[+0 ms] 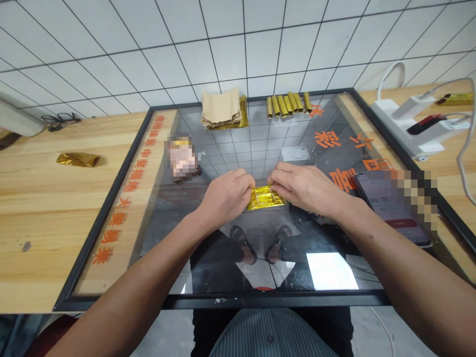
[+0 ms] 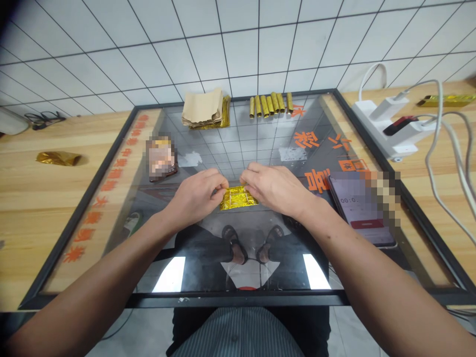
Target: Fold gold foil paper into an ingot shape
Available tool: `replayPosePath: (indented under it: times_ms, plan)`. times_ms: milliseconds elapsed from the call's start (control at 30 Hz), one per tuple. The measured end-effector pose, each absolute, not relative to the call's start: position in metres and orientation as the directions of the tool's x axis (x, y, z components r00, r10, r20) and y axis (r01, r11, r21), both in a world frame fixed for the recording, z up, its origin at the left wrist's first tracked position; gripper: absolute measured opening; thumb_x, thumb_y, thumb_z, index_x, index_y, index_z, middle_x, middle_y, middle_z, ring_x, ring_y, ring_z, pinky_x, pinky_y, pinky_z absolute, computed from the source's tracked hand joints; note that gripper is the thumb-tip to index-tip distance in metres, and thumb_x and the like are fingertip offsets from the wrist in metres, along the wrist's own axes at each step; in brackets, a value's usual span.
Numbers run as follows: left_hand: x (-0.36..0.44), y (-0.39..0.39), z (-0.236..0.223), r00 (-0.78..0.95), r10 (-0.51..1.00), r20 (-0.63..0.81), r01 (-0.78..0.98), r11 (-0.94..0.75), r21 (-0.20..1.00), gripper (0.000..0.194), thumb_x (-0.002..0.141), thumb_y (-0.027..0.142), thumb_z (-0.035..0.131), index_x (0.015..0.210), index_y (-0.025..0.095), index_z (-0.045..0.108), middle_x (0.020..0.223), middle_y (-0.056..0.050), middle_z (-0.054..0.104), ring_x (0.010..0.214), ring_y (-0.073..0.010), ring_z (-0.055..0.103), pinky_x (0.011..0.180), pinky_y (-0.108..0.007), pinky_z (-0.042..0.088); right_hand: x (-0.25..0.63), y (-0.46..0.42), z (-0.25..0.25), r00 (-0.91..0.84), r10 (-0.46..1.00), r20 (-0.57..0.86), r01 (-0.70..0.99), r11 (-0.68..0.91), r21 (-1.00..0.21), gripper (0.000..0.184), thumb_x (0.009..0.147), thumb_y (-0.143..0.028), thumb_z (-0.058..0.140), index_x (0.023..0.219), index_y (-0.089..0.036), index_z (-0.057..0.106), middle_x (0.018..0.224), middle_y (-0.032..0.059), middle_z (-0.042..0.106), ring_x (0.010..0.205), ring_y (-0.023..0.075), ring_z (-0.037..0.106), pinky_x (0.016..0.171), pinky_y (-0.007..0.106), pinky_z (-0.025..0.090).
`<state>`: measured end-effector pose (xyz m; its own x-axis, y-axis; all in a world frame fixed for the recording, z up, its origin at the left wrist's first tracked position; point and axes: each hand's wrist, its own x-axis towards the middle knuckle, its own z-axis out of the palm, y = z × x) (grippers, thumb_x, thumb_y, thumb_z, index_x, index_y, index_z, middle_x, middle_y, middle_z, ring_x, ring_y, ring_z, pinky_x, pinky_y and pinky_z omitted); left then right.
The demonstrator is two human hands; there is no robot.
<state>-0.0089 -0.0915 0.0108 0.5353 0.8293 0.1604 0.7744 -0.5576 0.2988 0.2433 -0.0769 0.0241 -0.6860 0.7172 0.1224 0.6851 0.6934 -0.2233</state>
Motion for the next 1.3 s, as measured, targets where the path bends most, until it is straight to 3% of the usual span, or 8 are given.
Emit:
replayPosePath:
  times_ms: [333,600,1000,1300]
  plan:
    - [-0.017,-0.09,0.01,0.577,0.797,0.178,0.713,-0.598,0.366,0.022,0.09,0.004,0.051,0.093,0.021,0.065,0.09,-0.003,0.062,0.086,-0.0198,0.06,0.074,-0.032,0.044,0.243,-0.078,0.027,-0.709,0.7,0.086,0.678,0.71,-0.189,0.03,0.11,-0.025,0.043,0.112,-0.022,0.073,0.103,0.0055,0.065,0.075,0.0174,0.057,0.061,0.033,0.03]
    - [-0.018,-0.094,0.006,0.633,0.738,0.234,0.669,-0.674,0.314,0.023,0.105,0.01,0.045,0.1,0.019,0.066,0.094,-0.005,0.06,0.091,-0.0222,0.058,0.083,-0.036,0.048,0.242,-0.08,0.03,-0.734,0.674,0.084,0.652,0.734,-0.19,0.031,0.112,-0.024,0.042,0.097,-0.02,0.068,0.097,0.0057,0.062,0.078,0.0181,0.057,0.065,0.033,0.034]
    - [-0.027,-0.097,0.005,0.678,0.698,0.23,0.618,-0.711,0.335,0.034,0.105,0.007,0.042,0.106,0.017,0.074,0.102,-0.009,0.065,0.096,-0.0217,0.062,0.085,-0.034,0.052,0.246,-0.081,0.03,-0.757,0.644,0.108,0.62,0.761,-0.191,0.037,0.113,-0.025,0.041,0.093,-0.019,0.072,0.094,0.0052,0.063,0.074,0.0163,0.056,0.067,0.032,0.038]
    - [-0.03,-0.1,0.007,0.722,0.653,0.227,0.595,-0.754,0.278,0.038,0.105,0.005,0.04,0.105,0.016,0.076,0.105,-0.009,0.064,0.094,-0.0207,0.061,0.086,-0.034,0.054,0.25,-0.083,0.029,-0.757,0.644,0.113,0.618,0.761,-0.199,0.038,0.113,-0.024,0.044,0.104,-0.02,0.081,0.101,0.0067,0.07,0.079,0.0181,0.063,0.07,0.033,0.043]
